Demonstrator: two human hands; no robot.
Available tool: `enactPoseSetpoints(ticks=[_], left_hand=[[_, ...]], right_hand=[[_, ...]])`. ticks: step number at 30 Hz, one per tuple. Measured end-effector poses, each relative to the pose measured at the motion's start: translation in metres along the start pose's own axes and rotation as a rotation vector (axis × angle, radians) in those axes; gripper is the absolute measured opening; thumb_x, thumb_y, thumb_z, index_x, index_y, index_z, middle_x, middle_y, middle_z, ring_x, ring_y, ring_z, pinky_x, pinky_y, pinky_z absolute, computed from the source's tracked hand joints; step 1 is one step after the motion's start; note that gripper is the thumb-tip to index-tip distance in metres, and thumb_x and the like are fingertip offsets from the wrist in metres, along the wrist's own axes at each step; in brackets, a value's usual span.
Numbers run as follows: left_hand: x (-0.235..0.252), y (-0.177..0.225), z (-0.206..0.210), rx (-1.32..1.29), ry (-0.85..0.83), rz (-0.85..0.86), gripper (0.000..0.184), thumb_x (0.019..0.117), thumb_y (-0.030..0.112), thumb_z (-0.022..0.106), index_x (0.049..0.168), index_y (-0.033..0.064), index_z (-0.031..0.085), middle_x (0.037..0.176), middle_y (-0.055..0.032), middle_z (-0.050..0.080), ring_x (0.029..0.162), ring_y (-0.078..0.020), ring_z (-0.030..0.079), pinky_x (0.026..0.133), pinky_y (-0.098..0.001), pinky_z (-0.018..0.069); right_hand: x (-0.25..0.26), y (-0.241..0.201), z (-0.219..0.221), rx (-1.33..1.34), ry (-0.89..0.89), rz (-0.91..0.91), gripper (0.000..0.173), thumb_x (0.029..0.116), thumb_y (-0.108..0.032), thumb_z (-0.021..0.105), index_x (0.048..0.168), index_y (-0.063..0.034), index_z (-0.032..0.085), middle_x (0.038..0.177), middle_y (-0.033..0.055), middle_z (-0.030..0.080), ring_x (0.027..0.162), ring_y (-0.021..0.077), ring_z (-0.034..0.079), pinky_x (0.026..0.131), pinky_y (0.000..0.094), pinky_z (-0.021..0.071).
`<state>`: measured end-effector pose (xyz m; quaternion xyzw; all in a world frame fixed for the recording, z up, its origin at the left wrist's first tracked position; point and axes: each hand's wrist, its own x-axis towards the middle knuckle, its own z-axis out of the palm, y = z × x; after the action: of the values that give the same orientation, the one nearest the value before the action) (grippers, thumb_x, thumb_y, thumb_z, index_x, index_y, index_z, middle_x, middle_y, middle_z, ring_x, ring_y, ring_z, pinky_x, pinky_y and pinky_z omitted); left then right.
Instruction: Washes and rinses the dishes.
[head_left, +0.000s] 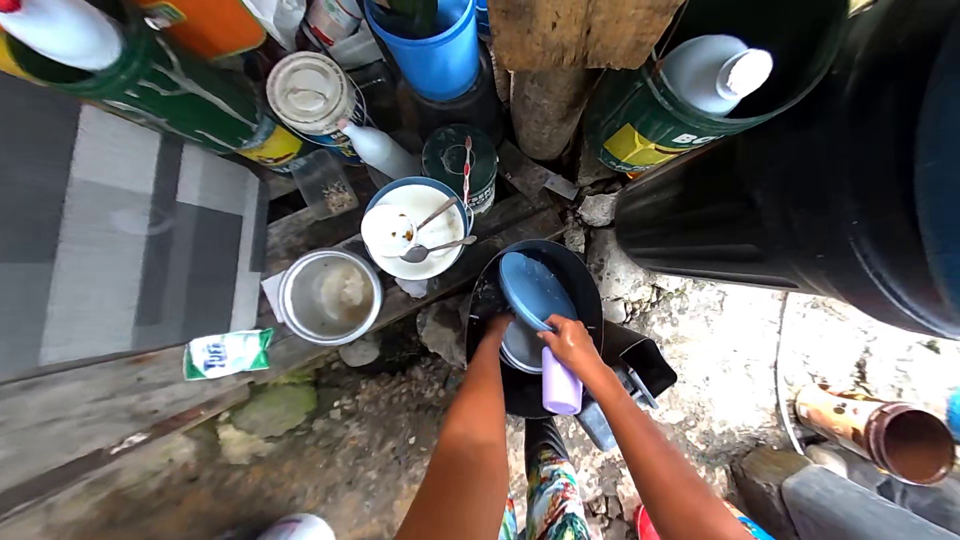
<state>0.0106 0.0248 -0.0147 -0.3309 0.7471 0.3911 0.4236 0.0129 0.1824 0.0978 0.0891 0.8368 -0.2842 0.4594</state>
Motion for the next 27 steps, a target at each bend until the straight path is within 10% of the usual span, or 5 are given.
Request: enactPoseSetpoints(ticks=[8,17,24,27], left_hand=[[-0.018,-0.014,-0.009,-0.355,-0.066,-0.186,0.041,0.108,0.021,0.053,0.141,-0.0029,0.052,0.138,-0.0276,0.055,0.12,-0.0366,0.056,0.097,-0.0544,0.0468],[-0.018,-0.017,0.006,-0.314,-0.029,-0.045,0.047,0.1061,0.007,0.054,0.148,-0.01,0.042,0.152,-0.0297,0.044,0.142,-0.0364,0.043,0.117,-0.0485,0.0335],[-0.048,-0.007,0.009,-0.282,-0.023,-0.104,0.058,0.1002,0.015,0.064,0.151,0.0007,0.041,0.14,-0.0298,0.054,0.119,-0.0421,0.059,0.092,-0.0572,0.0523],[-0.053,-0.027,0.021,-0.361,0.124,-0.002,0.069,0.0941,0.0,0.063,0.157,0.0029,0.035,0.151,-0.0284,0.047,0.137,-0.0413,0.049,0.109,-0.0574,0.0449]], right_hand=[[0.005,0.014,0.014,0.069,-0.032,0.025,0.033,0.1061,-0.022,0.055,0.129,-0.002,0.067,0.129,0.021,0.067,0.126,0.0359,0.061,0.107,0.0552,0.046],[0.023,0.017,0.015,-0.004,-0.076,-0.003,0.053,0.0993,-0.019,0.066,0.148,-0.0044,0.054,0.147,0.0202,0.057,0.14,0.0353,0.052,0.117,0.0524,0.0383],[0.0,0.02,-0.002,0.218,0.08,-0.212,0.025,0.1002,-0.013,0.063,0.119,0.0004,0.074,0.119,0.0201,0.072,0.118,0.0302,0.066,0.108,0.0468,0.047],[-0.007,0.019,-0.022,0.361,0.088,-0.21,0.02,0.0989,-0.011,0.066,0.111,0.0026,0.073,0.111,0.0189,0.072,0.107,0.0236,0.067,0.1,0.0418,0.0497]])
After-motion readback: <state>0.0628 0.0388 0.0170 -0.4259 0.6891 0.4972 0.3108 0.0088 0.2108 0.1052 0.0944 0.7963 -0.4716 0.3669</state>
